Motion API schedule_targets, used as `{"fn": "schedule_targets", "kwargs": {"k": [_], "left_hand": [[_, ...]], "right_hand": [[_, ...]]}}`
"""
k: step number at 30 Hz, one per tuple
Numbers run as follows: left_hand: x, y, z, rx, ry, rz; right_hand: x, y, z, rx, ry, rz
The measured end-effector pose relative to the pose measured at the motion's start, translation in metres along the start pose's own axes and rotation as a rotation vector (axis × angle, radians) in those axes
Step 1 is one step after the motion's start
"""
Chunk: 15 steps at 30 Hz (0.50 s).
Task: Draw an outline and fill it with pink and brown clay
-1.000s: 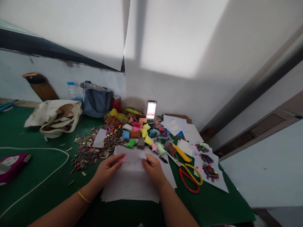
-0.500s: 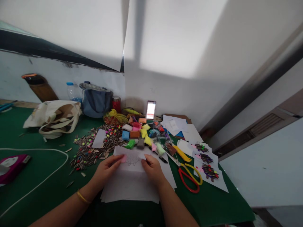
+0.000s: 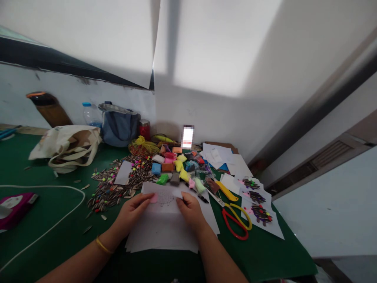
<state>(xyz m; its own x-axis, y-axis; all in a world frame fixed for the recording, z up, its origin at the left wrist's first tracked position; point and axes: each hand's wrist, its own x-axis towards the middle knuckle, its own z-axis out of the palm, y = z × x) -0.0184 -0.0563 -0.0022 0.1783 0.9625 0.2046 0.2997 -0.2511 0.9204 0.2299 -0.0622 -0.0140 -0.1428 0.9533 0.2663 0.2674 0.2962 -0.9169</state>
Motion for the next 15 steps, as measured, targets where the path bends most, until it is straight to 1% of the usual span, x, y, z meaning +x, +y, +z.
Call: {"fn": "schedule_targets", "kwargs": {"k": [9,12,15], "left_hand": [[-0.0009,-0.0019,0.0018,-0.043,0.023,-0.053],[-0.0013,-0.0013,0.0008,-0.027,0.012,-0.032],[-0.0011,0.0012,-0.0003,0.001,0.001,-0.017]], "right_hand": [[-0.0002,0.0020,0.0005,0.039,0.039,0.037],[-0.0005,0.0027,0.0000,0.037,0.038,0.044],[-0.0002,0.0026,-0.0001,0.023,0.044,0.021]]}}
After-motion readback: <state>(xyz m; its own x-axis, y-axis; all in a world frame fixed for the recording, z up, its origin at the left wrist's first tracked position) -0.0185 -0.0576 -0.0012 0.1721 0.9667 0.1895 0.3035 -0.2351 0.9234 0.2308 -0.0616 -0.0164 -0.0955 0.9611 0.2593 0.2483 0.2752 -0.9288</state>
